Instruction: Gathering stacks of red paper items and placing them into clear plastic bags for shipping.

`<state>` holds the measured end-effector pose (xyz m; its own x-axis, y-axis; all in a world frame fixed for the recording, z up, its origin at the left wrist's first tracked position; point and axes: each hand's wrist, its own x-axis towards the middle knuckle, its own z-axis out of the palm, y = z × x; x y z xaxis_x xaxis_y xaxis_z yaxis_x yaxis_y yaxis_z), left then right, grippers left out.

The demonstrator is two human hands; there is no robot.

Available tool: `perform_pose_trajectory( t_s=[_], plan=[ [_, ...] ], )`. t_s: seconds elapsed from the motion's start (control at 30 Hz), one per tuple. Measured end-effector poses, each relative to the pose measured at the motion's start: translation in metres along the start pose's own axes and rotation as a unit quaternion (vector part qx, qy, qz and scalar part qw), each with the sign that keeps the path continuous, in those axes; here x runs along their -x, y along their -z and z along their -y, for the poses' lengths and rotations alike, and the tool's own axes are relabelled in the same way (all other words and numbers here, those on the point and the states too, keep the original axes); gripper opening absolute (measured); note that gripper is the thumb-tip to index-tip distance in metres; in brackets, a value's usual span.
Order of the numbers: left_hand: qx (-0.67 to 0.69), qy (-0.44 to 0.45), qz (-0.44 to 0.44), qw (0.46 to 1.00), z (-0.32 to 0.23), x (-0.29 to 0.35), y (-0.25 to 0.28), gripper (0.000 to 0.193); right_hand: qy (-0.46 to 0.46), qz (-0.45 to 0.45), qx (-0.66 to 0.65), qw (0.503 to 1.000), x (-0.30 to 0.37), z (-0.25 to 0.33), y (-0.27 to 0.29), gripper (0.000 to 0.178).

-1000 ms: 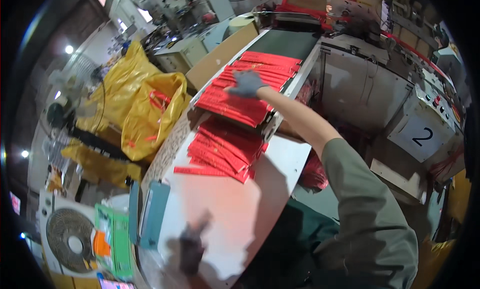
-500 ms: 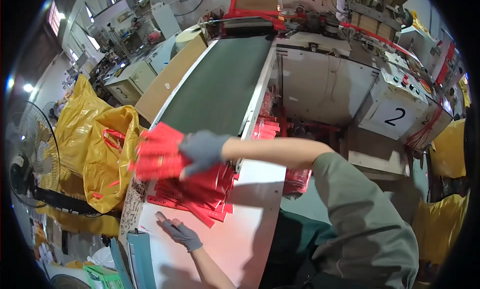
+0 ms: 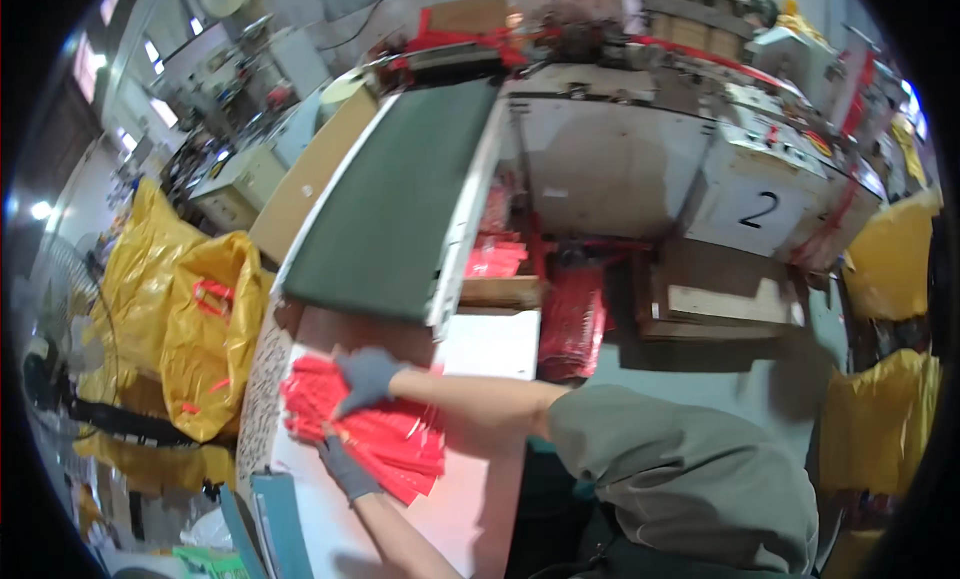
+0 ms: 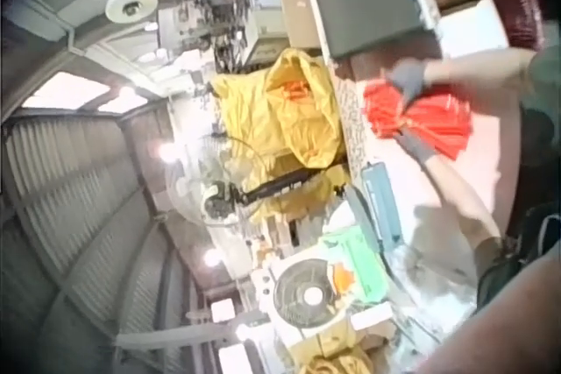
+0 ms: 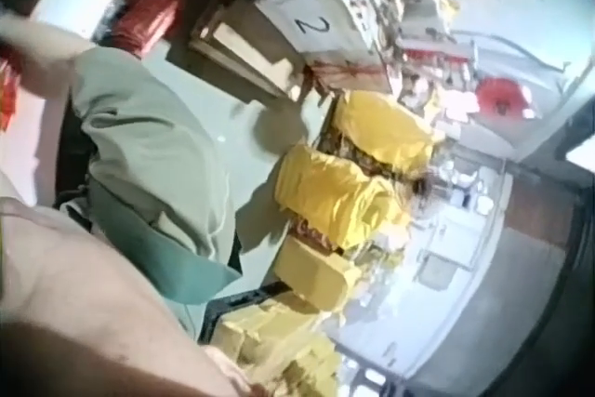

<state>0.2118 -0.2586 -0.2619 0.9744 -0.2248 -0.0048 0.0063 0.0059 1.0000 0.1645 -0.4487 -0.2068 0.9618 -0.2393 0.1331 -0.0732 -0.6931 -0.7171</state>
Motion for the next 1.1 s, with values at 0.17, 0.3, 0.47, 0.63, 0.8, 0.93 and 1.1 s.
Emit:
perform_pose_trajectory(
  t_s=[0.17,0.3,0.47,0.63,0.8,0.93,1.1],
  plan=[
    [0.161,0.111,0.139,0.971,-0.016,0.118,-0.014,0.049,-0.05,0.124,-0.226,0.965,0.104,-0.004,-0.029,0.105],
    [0.206,0.152,0.179,0.95,-0.014,0.139,-0.037,0.049,0.02,0.349,-0.356,0.867,0.25,0.018,0.036,0.105],
    [0.257,0.204,0.195,0.924,0.053,0.121,0.083,0.05,0.073,0.227,-0.371,0.897,0.315,0.024,0.016,0.116],
    [0.32,0.197,0.107,0.92,0.08,0.255,0.181,0.053,0.219,0.233,-0.415,0.852,0.252,0.128,0.061,0.127],
    [0.367,0.177,0.109,0.907,0.018,0.23,0.124,0.055,0.245,0.22,-0.384,0.862,0.218,0.117,0.076,0.135],
    [0.059,-0.178,-0.009,0.982,-0.116,0.245,0.021,0.052,0.299,0.133,-0.382,0.864,0.197,0.14,0.078,0.136],
    [-0.049,-0.195,-0.031,0.979,-0.134,0.283,0.04,0.056,0.331,0.096,-0.469,0.813,0.248,0.166,0.063,0.096]
  ],
)
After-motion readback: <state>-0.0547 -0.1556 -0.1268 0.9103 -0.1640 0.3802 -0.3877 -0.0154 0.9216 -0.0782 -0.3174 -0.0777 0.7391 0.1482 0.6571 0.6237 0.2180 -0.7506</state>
